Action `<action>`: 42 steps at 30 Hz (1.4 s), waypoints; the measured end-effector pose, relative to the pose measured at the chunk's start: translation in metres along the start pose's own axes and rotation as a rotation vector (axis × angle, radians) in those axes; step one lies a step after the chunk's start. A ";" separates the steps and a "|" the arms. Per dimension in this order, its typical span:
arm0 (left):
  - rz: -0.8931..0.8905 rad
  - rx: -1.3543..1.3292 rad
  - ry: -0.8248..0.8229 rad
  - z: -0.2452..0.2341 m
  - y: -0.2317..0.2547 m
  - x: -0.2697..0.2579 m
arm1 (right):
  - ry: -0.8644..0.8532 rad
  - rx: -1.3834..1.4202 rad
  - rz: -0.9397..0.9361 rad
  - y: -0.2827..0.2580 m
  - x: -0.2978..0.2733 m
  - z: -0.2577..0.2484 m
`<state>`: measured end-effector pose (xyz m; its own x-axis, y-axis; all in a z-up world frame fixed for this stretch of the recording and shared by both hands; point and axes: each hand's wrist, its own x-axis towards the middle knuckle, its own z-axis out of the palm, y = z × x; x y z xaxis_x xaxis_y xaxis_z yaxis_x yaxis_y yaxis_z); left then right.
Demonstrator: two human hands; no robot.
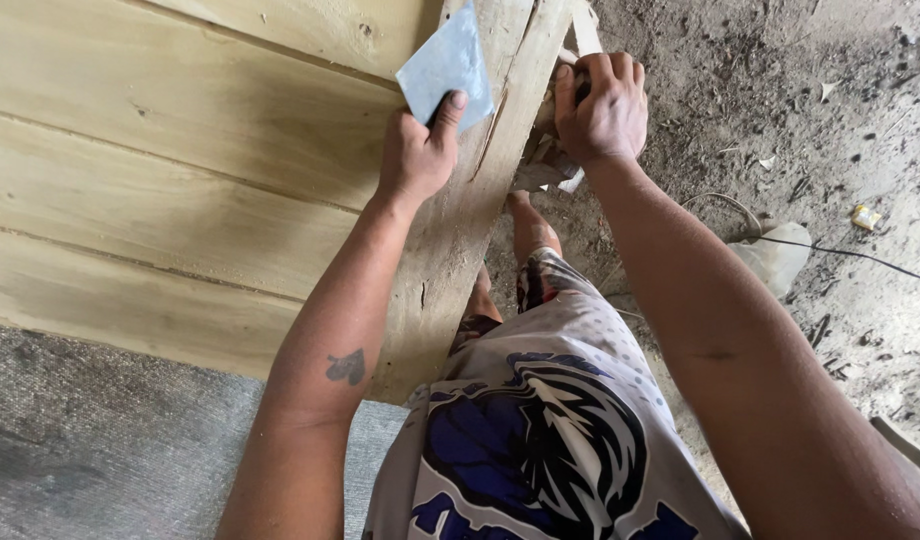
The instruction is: The person is sanding the surfaces and edges of a wooden door and its frame by hand using small pieces of sandpaper, moving the paper in a back-and-forth motion.
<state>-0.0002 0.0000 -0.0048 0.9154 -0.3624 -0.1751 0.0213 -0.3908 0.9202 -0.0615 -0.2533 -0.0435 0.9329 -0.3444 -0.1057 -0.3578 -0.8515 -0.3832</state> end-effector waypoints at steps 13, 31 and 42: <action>0.032 0.008 -0.026 0.003 -0.014 0.003 | -0.011 -0.023 0.004 0.000 0.001 0.003; 0.140 0.045 -0.047 0.010 -0.032 0.000 | -0.015 -0.034 0.006 0.004 0.001 0.009; 0.230 0.174 0.051 0.006 -0.004 -0.046 | -0.030 -0.016 0.028 0.004 -0.001 0.012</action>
<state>-0.0450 0.0132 -0.0021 0.9074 -0.4168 0.0534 -0.2546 -0.4443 0.8590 -0.0631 -0.2521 -0.0561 0.9234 -0.3560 -0.1439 -0.3838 -0.8481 -0.3652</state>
